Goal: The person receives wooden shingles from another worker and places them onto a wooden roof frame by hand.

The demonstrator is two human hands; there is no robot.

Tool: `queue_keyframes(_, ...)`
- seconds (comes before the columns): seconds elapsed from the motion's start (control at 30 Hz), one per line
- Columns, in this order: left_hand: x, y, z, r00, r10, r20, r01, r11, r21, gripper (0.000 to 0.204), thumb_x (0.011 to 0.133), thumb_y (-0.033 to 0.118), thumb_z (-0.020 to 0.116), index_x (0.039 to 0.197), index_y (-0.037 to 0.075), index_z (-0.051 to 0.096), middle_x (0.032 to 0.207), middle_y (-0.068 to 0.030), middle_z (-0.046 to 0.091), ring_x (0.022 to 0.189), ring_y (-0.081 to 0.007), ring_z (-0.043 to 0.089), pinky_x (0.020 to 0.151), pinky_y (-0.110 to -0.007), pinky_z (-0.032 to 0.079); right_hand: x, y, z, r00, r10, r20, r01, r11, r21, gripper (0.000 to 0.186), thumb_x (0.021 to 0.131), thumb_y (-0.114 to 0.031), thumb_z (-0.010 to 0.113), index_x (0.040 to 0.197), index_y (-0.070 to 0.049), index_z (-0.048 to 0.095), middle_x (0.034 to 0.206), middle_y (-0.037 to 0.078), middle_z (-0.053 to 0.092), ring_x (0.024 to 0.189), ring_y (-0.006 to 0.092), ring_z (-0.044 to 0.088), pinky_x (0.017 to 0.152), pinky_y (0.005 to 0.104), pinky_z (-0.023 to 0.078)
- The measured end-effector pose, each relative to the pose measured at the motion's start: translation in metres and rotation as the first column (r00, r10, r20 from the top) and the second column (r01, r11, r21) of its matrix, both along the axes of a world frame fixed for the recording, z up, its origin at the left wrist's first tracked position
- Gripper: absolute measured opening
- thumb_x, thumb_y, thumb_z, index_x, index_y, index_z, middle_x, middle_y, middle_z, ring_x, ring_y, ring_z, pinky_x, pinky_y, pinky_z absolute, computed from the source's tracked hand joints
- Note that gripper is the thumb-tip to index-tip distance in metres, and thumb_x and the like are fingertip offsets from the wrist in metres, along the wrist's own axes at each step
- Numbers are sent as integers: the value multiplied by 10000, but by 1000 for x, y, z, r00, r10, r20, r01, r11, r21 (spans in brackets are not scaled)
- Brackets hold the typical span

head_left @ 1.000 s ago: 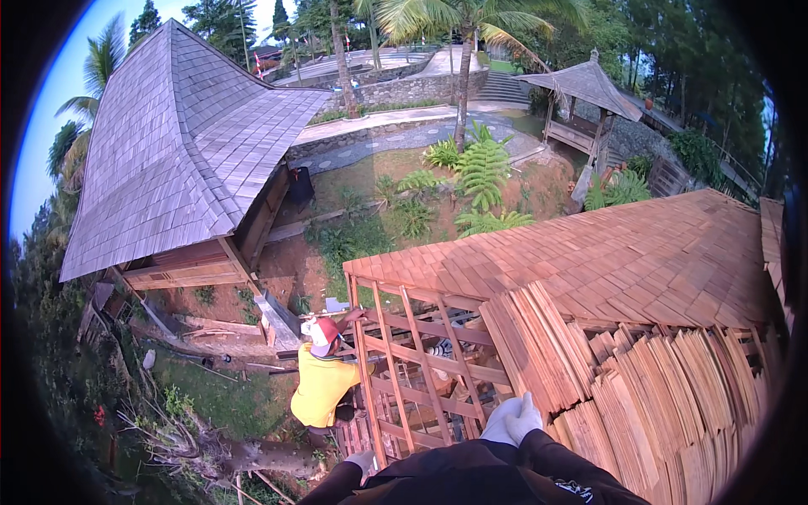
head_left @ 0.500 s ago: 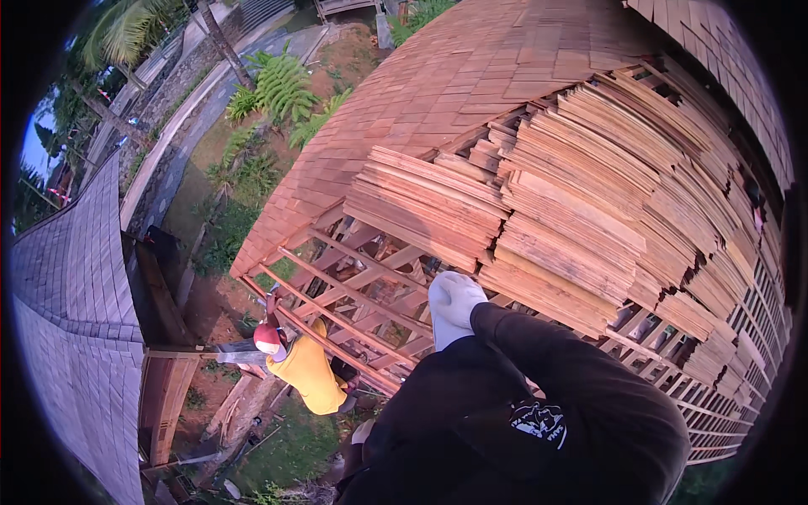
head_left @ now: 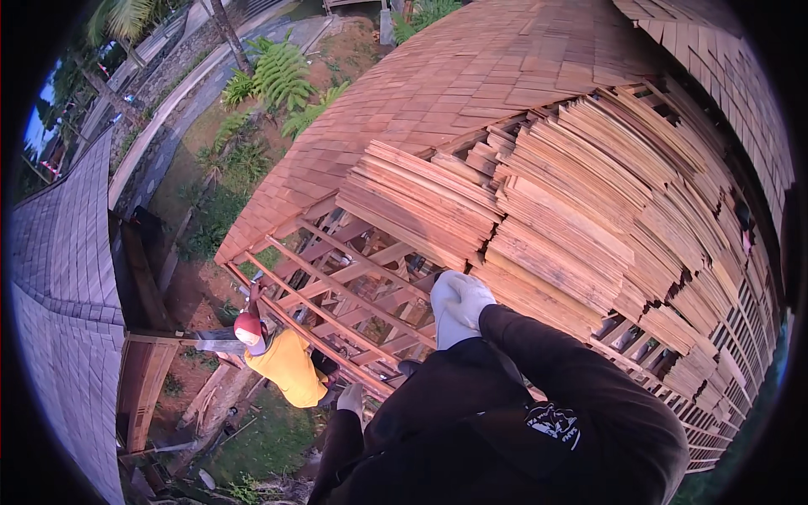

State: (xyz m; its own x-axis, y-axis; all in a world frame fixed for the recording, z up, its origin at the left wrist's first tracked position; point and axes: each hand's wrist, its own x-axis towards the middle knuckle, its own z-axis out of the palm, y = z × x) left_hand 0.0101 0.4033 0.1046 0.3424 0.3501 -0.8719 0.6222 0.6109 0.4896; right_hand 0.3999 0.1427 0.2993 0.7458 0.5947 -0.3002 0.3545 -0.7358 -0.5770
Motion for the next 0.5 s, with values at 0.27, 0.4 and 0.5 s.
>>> queue_keyframes(0.27,-56,-23,-26,972,-232,35,226,965,135,408,1004,310,586,1274,7,635,1101,-132,689,986,-233,664,845,-384,525,6,9,-2,1000,16,-19,-16,999,-34,656,906,-402,642,1445,-38,555,1577,232,450,1470,412,394,1228,448,317)
queue_keyframes(0.4,-83,-18,-41,996,-64,57,63,998,19,419,1017,323,549,1279,8,634,1128,-156,704,1003,-233,674,866,-383,531,2,11,-10,1000,7,0,-7,1000,-18,679,906,-390,654,1461,-13,544,1557,241,473,1462,395,418,1224,431,322)
queue_keyframes(0.5,-56,-36,-39,989,-99,-112,111,988,105,422,1028,339,516,1268,18,646,1144,-188,716,1072,-283,688,922,-407,532,10,3,-20,999,3,44,-1,998,-56,675,902,-370,667,1449,9,550,1534,243,500,1446,388,445,1215,425,338)
